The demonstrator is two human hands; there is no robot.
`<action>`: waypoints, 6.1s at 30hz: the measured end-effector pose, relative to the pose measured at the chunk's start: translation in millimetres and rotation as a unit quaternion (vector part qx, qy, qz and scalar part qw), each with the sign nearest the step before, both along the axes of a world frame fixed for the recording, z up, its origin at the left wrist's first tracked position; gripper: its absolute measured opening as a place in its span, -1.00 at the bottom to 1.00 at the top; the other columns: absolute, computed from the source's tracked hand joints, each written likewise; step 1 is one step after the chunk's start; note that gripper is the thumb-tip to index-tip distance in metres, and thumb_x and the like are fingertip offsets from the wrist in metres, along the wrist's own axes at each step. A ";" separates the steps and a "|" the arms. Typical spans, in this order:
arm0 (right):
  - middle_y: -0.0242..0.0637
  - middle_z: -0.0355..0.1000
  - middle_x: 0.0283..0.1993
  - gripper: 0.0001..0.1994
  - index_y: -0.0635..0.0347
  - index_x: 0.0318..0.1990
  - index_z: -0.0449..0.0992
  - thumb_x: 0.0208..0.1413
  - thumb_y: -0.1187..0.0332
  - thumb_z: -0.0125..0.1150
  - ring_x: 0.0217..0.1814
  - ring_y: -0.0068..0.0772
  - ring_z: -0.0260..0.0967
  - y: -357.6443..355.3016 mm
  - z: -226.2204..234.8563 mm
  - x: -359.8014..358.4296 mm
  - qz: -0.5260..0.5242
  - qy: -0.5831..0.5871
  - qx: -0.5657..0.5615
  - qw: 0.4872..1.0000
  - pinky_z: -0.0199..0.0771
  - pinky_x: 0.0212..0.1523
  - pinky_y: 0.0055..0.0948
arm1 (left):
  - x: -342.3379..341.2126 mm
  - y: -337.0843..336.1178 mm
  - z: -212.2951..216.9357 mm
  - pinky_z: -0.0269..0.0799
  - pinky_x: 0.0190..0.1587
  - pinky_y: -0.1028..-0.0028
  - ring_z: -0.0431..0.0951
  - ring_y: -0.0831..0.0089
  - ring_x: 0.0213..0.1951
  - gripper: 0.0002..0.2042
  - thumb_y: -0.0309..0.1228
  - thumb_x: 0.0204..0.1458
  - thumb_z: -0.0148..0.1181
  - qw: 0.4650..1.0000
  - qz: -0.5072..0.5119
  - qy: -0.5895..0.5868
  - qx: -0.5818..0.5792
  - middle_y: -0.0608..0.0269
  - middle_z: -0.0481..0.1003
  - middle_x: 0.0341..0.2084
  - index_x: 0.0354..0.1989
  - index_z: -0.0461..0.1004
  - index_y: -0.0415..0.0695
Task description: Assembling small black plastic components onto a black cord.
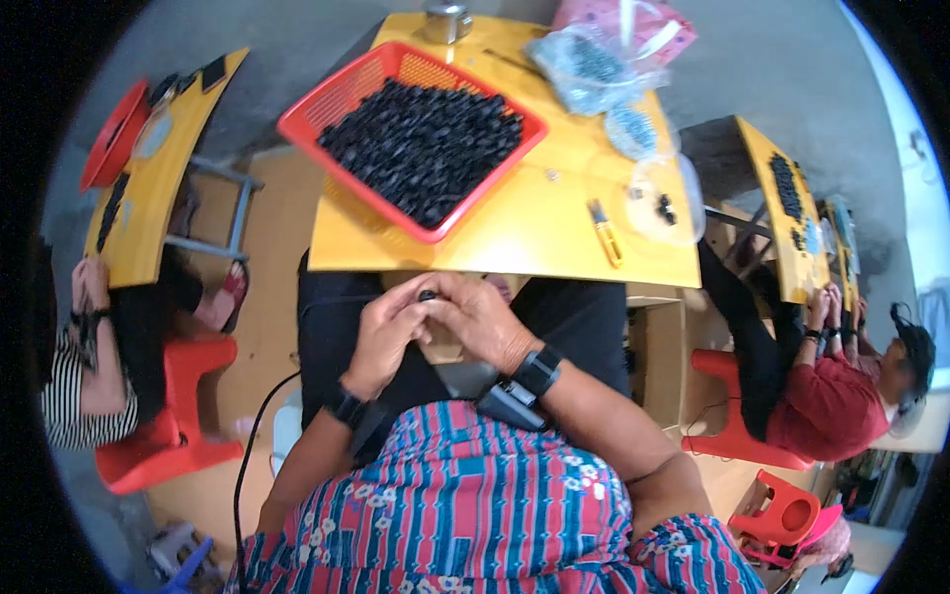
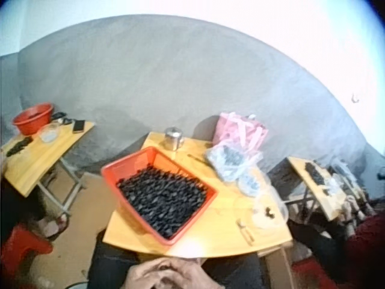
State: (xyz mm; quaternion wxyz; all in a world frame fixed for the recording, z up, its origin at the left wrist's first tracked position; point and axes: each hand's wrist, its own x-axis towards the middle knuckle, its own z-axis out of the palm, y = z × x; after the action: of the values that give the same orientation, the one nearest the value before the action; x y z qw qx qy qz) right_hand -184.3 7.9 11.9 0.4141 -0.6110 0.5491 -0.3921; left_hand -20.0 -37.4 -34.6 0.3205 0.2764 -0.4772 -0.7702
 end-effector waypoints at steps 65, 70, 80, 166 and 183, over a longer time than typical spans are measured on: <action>-0.17 0.51 -0.43 -0.79 0.12 -0.48 0.60 -0.30 0.24 0.39 -0.29 -0.09 0.49 -115.3 77.4 -34.0 -0.065 0.596 0.005 0.800 0.48 -0.25 -0.19 | 0.4 -15.7 -3.1 0.30 -0.28 0.68 0.33 0.71 -0.38 -0.56 -0.35 0.15 0.13 0.997 -0.033 0.045 0.045 0.47 0.33 -0.42 0.17 0.31 -0.30; -0.17 0.51 -0.43 -0.77 0.11 -0.48 0.61 -0.30 0.21 0.40 -0.29 -0.11 0.50 -118.3 77.2 -36.9 -0.063 0.582 0.029 0.810 0.49 -0.27 -0.20 | 1.1 -15.6 0.3 0.29 -0.29 0.69 0.33 0.71 -0.39 -0.55 -0.34 0.15 0.14 0.997 -0.027 0.046 0.053 0.48 0.33 -0.42 0.17 0.31 -0.30; -0.20 0.52 -0.46 -0.77 0.09 -0.50 0.62 -0.30 0.17 0.41 -0.31 -0.13 0.50 -118.6 81.3 -37.1 -0.066 0.580 0.048 0.810 0.49 -0.28 -0.22 | 3.5 -15.4 -0.1 0.34 -0.25 0.69 0.36 0.73 -0.32 -0.59 -0.42 0.15 0.10 0.995 -0.022 0.068 0.063 0.48 0.36 -0.38 0.16 0.33 -0.32; -0.21 0.40 -0.35 -0.71 0.15 -0.16 0.56 -0.13 0.51 0.31 -0.31 -0.27 0.44 -8.0 24.5 -5.0 -0.004 0.062 -0.081 0.995 0.45 -0.25 -0.40 | 2.8 -9.8 -13.9 0.46 -0.16 0.53 0.48 0.58 -0.28 -0.78 -0.44 0.20 0.04 0.969 -0.032 0.134 0.206 0.32 0.48 -0.23 0.00 0.39 -0.17; -0.09 0.48 -0.41 -0.86 0.27 -0.32 0.58 -0.10 0.49 0.25 -0.39 -0.18 0.46 -29.7 -2.6 -119.4 -0.352 0.225 -0.083 0.905 0.47 -0.30 -0.33 | 3.4 -11.2 -8.9 0.39 -0.17 0.48 0.37 0.60 -0.34 -0.78 -0.37 0.07 0.26 0.959 -0.078 0.154 0.225 0.38 0.42 -0.36 -0.15 0.44 -0.13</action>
State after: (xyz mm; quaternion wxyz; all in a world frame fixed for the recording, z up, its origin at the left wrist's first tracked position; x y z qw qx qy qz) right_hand -303.7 -21.8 9.4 0.0627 -0.4818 0.7726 -0.4087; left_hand -16.6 -48.6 -43.5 0.2589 0.1813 -0.2565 -0.9134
